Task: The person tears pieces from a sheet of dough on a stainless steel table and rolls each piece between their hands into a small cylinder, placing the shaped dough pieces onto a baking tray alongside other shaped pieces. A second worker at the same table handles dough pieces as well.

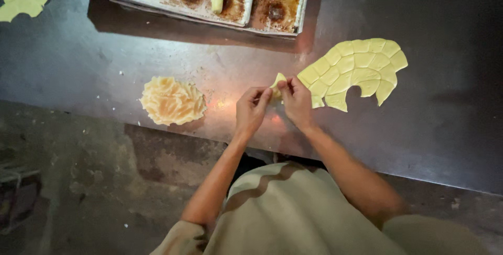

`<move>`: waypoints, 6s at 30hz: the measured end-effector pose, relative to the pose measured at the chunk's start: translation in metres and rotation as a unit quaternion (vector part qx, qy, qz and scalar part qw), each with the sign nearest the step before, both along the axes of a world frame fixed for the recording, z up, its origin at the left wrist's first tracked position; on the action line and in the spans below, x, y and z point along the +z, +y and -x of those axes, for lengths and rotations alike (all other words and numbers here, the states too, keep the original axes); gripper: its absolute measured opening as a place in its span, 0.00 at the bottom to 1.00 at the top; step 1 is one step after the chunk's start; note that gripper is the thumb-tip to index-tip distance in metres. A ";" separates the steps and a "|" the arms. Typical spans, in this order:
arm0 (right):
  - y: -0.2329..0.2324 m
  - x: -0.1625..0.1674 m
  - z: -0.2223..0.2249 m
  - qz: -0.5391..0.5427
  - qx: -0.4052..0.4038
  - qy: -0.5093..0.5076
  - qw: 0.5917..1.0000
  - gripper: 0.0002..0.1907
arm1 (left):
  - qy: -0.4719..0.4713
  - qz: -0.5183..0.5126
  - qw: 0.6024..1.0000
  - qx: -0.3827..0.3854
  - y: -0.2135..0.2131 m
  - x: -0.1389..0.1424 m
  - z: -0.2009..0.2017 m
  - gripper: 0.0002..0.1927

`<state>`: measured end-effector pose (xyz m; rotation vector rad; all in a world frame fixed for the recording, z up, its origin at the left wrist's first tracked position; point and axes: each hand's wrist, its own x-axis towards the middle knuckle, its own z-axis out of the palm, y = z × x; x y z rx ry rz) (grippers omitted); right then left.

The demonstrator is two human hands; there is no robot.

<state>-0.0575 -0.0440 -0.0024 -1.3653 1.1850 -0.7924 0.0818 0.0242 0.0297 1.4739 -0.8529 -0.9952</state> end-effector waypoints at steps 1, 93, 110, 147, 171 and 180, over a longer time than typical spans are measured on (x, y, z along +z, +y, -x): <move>-0.001 -0.003 -0.002 -0.002 -0.002 -0.056 0.998 0.12 | 0.006 0.021 1.000 0.020 -0.001 -0.002 -0.001 0.14; 0.081 -0.050 -0.025 0.170 0.220 0.304 0.911 0.30 | -0.390 0.080 0.891 -0.220 0.042 -0.115 -0.085 0.24; -0.063 -0.036 -0.191 0.322 0.343 0.232 0.851 0.16 | -0.279 0.026 0.902 -0.327 0.084 -0.106 -0.064 0.18; -0.032 -0.059 -0.032 0.221 0.169 0.215 0.936 0.10 | -0.331 0.058 0.942 -0.020 0.011 -0.110 -0.055 0.18; -0.046 -0.027 -0.054 0.073 0.332 0.269 0.901 0.13 | -0.257 0.012 0.966 -0.014 -0.016 -0.113 -0.067 0.24; 0.027 -0.040 -0.023 0.449 0.279 0.324 0.785 0.12 | -0.361 0.148 0.915 -0.100 0.014 -0.103 -0.069 0.26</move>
